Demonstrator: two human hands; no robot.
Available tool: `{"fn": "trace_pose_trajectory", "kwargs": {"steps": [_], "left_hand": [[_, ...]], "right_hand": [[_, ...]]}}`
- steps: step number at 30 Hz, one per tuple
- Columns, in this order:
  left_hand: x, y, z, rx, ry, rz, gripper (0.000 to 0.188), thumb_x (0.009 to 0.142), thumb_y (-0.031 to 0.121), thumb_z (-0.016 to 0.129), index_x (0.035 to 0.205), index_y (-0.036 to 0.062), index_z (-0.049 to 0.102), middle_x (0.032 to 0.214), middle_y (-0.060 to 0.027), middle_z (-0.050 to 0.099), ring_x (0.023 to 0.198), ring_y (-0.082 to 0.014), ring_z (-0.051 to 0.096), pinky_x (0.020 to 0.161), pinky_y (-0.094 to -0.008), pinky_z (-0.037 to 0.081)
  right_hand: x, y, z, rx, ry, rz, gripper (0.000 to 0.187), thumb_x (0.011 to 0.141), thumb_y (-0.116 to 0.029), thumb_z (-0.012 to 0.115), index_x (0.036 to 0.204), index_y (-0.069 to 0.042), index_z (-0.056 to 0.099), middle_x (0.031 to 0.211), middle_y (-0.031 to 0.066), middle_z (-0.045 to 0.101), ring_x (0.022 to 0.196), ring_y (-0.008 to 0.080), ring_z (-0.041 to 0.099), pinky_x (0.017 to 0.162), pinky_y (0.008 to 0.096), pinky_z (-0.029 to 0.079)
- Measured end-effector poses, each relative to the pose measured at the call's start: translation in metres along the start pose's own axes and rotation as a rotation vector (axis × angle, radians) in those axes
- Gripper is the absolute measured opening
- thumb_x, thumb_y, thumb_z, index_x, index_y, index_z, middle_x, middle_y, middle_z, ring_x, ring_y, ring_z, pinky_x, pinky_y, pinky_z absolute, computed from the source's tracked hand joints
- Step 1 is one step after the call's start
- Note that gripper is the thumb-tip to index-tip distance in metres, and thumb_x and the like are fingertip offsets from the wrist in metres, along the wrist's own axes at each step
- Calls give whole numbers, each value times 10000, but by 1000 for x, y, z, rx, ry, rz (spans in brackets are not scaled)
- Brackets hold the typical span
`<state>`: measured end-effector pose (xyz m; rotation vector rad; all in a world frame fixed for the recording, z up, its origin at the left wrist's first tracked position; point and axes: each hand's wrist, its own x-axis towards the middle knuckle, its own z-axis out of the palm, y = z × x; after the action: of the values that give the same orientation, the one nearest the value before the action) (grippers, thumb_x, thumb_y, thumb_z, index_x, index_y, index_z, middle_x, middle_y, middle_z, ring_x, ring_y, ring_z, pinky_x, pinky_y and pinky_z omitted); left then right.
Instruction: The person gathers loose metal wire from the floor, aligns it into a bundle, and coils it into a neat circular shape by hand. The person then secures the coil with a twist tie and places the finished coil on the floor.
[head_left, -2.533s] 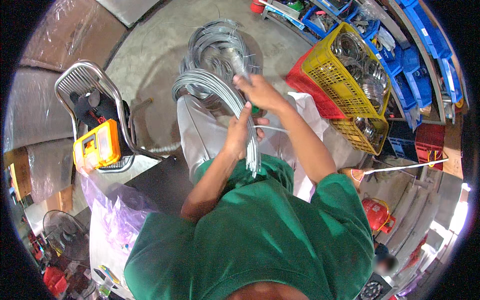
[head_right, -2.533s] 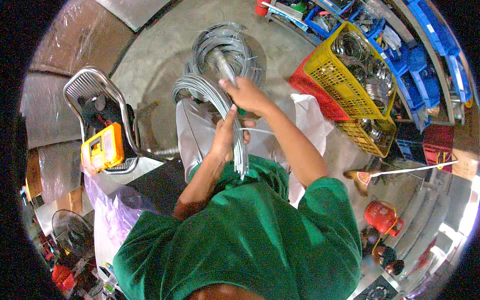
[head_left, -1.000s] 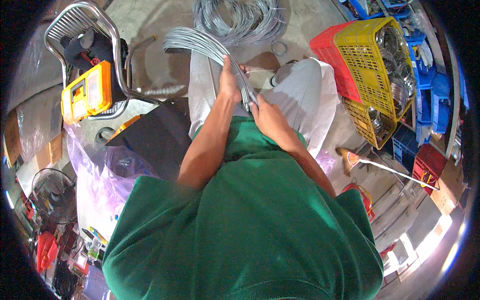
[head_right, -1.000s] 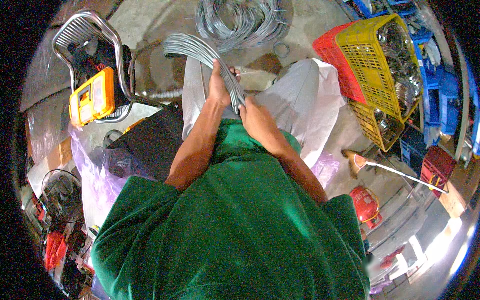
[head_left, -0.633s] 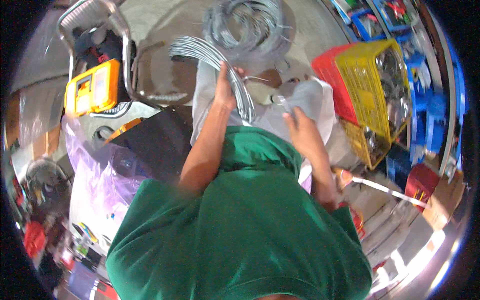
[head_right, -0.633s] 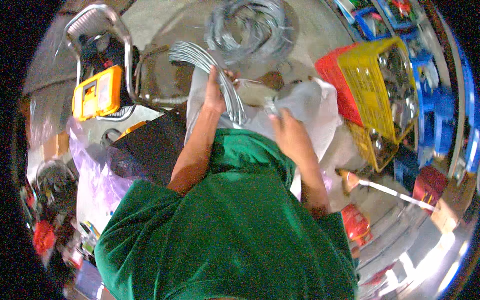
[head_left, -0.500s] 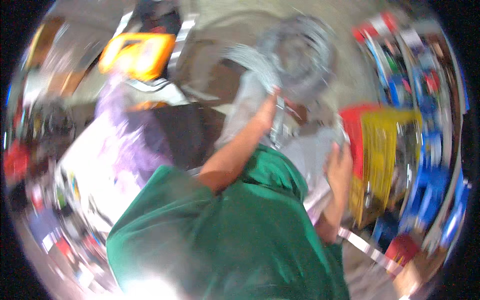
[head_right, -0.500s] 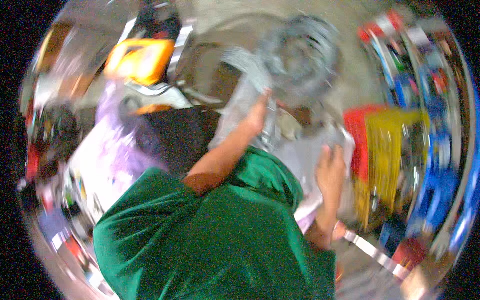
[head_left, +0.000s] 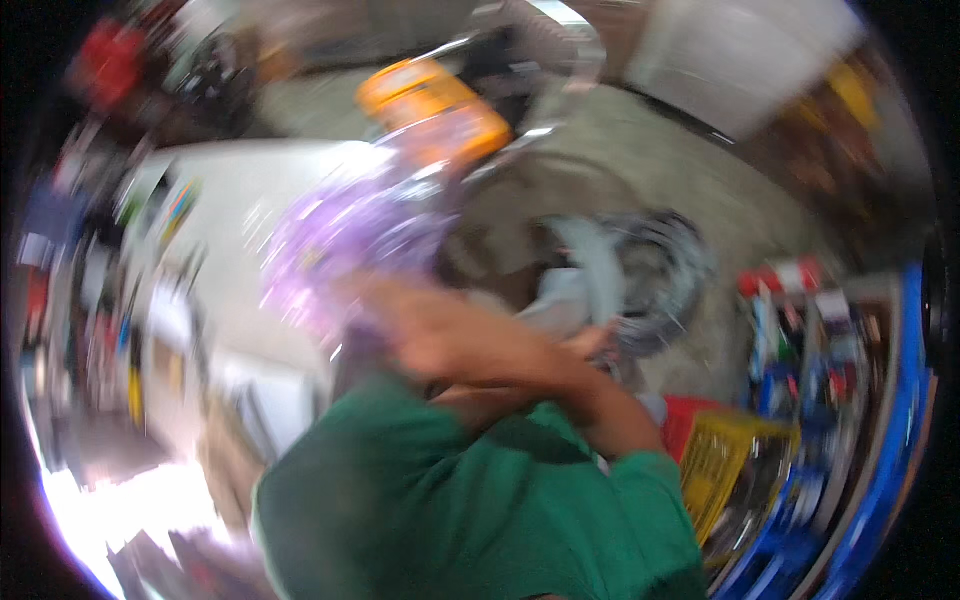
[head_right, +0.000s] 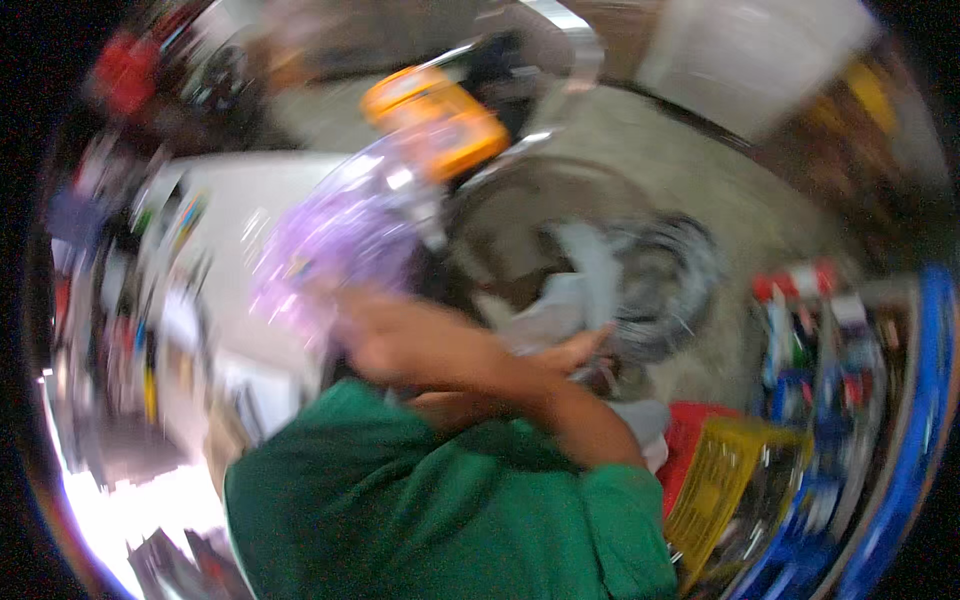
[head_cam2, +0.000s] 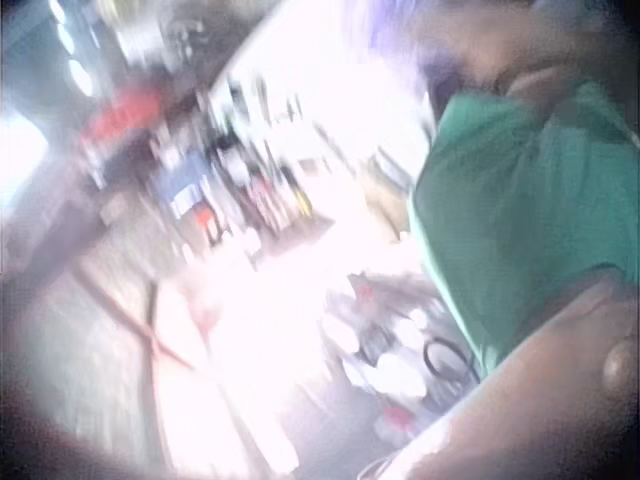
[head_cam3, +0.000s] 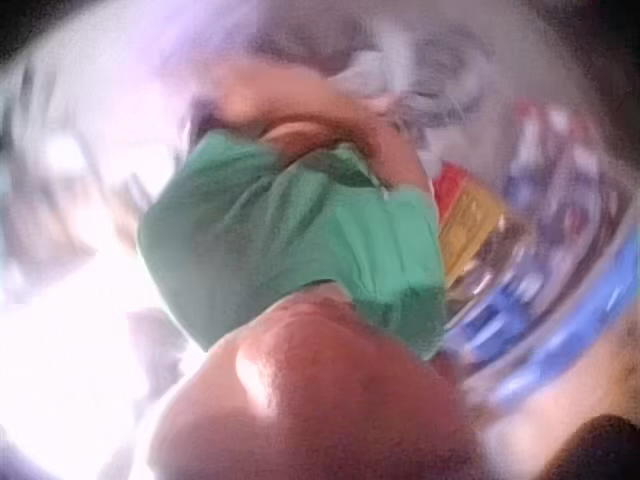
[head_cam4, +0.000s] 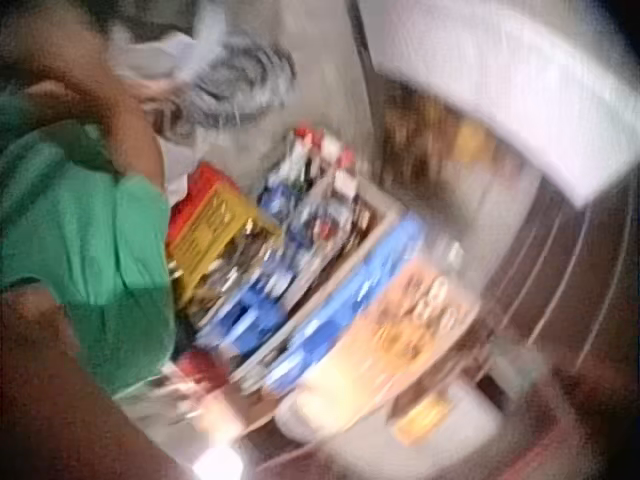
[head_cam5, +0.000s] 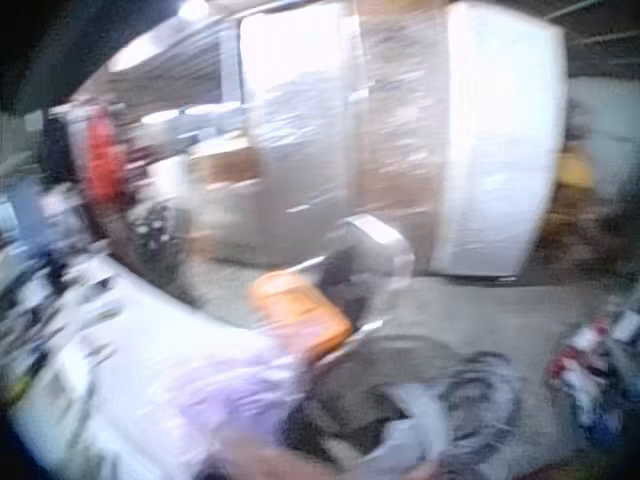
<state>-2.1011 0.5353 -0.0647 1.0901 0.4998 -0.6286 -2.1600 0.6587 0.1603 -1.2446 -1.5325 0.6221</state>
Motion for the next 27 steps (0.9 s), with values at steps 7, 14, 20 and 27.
{"fn": "trace_pose_trajectory", "kwargs": {"steps": [7, 14, 20, 27], "left_hand": [[27, -14, -29, -294, -42, -74, 226, 937, 290, 623, 844, 114, 515, 689, 4, 493, 595, -158, 501, 625, -354, 500], [38, -9, -44, -533, -241, -83, 130, 898, 180, 627, 863, 82, 548, 732, -32, 525, 612, -153, 517, 567, -347, 512], [17, -4, -18, -476, -316, -103, 149, 905, 179, 552, 945, 42, 596, 939, -121, 669, 853, -228, 645, 782, -385, 551], [25, -12, 36, -176, -356, -117, 258, 900, 212, 587, 1029, -9, 619, 1072, -141, 694, 914, -223, 634, 849, -405, 514]], "right_hand": [[132, 19, 125, -565, -71, -261, 319, 739, -176, 625, 1019, -24, 625, 932, 200, 657, 875, 422, 629, 761, 526, 502], [10, 33, 40, -204, 544, -307, 305, 798, -261, 644, 961, -6, 610, 953, 155, 660, 892, 326, 628, 768, 445, 503], [-268, 41, -64, -601, 1287, 1127, 480, 977, -367, 594, 1299, -13, 550, 1156, 230, 634, 1121, 261, 609, 937, 377, 477], [-335, 72, 24, 387, 1318, 1266, 671, 1004, -537, 464, 1283, 70, 532, 1175, 159, 639, 993, 240, 597, 921, 358, 455]]}}
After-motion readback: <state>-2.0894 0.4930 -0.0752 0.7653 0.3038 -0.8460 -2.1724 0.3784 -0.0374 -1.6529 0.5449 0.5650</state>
